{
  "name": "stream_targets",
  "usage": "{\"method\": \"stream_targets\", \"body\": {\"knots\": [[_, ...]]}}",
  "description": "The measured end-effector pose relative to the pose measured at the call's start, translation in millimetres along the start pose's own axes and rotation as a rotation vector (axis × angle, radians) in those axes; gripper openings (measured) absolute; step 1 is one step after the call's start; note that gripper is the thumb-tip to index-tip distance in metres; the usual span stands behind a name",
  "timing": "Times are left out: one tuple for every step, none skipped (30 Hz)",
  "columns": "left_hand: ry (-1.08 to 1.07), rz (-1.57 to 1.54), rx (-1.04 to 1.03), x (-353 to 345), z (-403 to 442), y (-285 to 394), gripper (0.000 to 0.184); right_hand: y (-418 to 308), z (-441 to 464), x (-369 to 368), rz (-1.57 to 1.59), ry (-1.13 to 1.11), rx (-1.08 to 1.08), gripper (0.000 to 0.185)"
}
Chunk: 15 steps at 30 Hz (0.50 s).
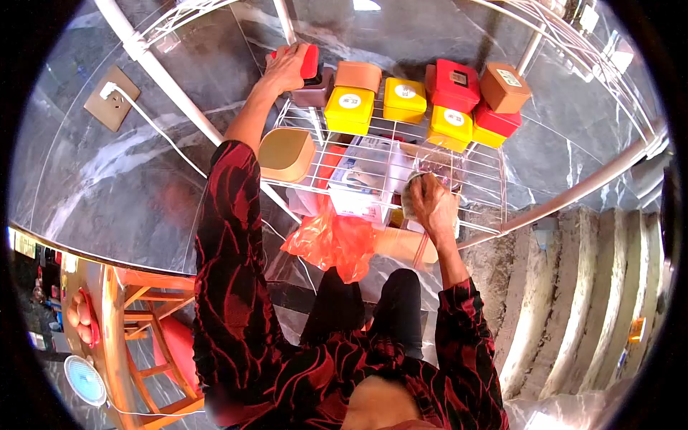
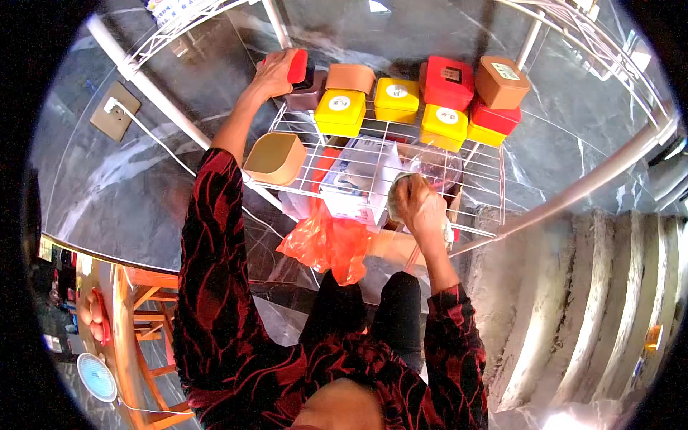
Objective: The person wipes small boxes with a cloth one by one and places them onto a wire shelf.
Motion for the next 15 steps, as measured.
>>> {"method": "stream_targets", "body": {"knots": [[-0.030,0.015,-0.002,-8.8,5.4,-2.3,0.082,0.8,-0.1,-1.1,0.000,-0.003,-0.001,0.024],[-0.032,0.014,-0.002,-12.9,10.6,-3.2,0.082,1.2,0.5,-1.4,0.003,0.009,-0.002,0.024],[-0.052,0.005,0.013,-18.0,15.3,-4.9,0.081,1.6,0.5,-1.4,0.006,0.022,-0.002,0.024],[-0.071,-0.004,0.028,-22.9,19.1,-6.4,0.080,1.9,0.4,-1.7,-0.003,0.025,-0.003,0.024],[-0.071,-0.005,0.028,-26.6,22.1,-6.7,0.080,1.8,0.4,-1.6,-0.003,0.024,-0.003,0.024],[-0.116,-0.014,0.039,-33.8,24.7,-7.5,0.074,1.3,0.6,-1.4,-0.010,0.018,-0.006,0.024],[-0.162,-0.023,0.049,-39.8,25.8,-7.2,0.069,1.6,0.8,-2.0,-0.016,0.011,-0.009,0.024],[-0.164,-0.024,0.049,-39.9,26.1,-5.3,0.069,2.6,1.2,-3.4,-0.016,0.009,-0.011,0.024],[-0.157,-0.027,0.056,-39.6,25.9,-4.3,0.072,4.1,1.1,-5.0,-0.004,0.011,-0.018,0.024],[-0.152,-0.029,0.061,-39.6,25.0,-2.7,0.075,5.5,0.1,-6.5,0.007,0.012,-0.027,0.024],[-0.157,-0.030,0.059,-42.2,24.7,-1.7,0.075,6.1,-0.6,-6.8,0.007,0.009,-0.033,0.024],[-0.184,-0.021,0.054,-45.1,24.8,-0.8,0.074,5.3,-0.4,-5.9,0.000,0.012,-0.025,0.024],[-0.208,-0.010,0.049,-47.1,25.1,-0.3,0.073,4.5,0.0,-5.3,-0.007,0.015,-0.016,0.024],[-0.208,-0.009,0.045,-50.0,25.1,-1.9,0.073,4.9,0.3,-5.6,-0.007,0.018,-0.018,0.024],[-0.186,0.006,0.022,-51.7,24.7,-1.7,0.072,4.8,0.5,-6.0,-0.027,0.021,-0.012,0.023]]}}
Point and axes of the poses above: each hand's wrist, its own z-axis towards the middle knuckle, its own x-axis out of the back of the hand, y = z × x, the point moved 7 cm from there along z, towards the middle knuckle, and after that the axes turned 1 degree about -y, right-handed, at the moved point
